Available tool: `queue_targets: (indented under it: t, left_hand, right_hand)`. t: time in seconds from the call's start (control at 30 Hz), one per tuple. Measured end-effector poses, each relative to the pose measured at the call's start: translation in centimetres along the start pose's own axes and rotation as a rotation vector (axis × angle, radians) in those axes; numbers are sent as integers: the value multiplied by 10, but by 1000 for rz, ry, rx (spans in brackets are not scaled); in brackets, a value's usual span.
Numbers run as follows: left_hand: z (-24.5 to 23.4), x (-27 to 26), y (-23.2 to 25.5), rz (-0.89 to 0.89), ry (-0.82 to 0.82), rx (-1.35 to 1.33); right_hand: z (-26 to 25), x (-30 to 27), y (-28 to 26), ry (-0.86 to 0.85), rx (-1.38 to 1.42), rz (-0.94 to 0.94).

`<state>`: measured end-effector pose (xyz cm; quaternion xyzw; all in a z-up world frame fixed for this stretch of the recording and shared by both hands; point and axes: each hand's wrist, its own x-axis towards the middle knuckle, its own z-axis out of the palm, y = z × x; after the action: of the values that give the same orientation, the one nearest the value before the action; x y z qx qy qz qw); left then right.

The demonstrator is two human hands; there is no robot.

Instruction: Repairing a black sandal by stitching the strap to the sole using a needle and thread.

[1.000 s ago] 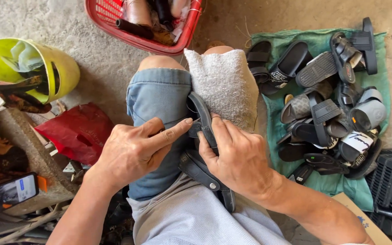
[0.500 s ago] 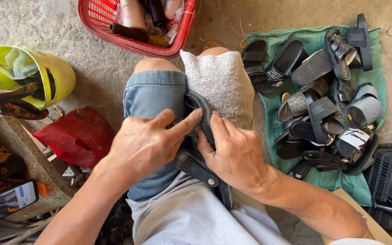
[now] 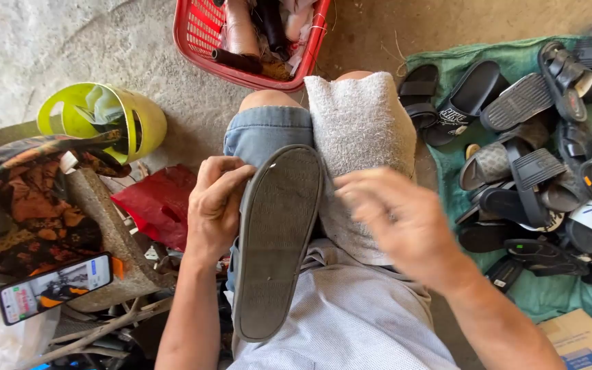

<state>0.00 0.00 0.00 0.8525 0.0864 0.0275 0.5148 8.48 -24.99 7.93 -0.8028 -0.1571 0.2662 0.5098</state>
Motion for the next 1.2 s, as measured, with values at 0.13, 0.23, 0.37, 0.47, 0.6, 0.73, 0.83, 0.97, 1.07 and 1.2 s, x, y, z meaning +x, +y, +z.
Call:
queue_targets:
  t: [0.13, 0.23, 0.37, 0.47, 0.6, 0.73, 0.83, 0.97, 1.07, 1.2]
  left_hand:
    - [1, -9, -3, -28, 22, -28]
    - [4, -7, 3, 2, 43, -46]
    - [7, 2, 27, 165, 80, 120]
    - [12, 12, 45, 295, 90, 267]
    - [27, 14, 54, 310, 119, 419]
    - [33, 5, 47, 244, 148, 503]
    - [38, 2, 44, 222, 114, 471]
    - [40, 6, 42, 261, 103, 427]
    - [30, 12, 38, 301, 15, 376]
    - [20, 16, 32, 334, -133, 266]
  right_hand:
    - [-37, -16, 26, 200, 286, 30]
    - [-57, -19, 28, 341, 274, 141]
    - [-50, -12, 35, 410, -361, -165]
    - [-23, -6, 26, 295, -329, -283]
    - [10, 9, 10, -31, 16, -165]
    - [20, 18, 9, -47, -321, -195]
    - [19, 11, 14, -8, -298, -128]
    - [4, 3, 31, 39, -180, -43]
    - [-19, -2, 43, -14, 82, -19]
    - [-59, -10, 95, -128, 507, -89]
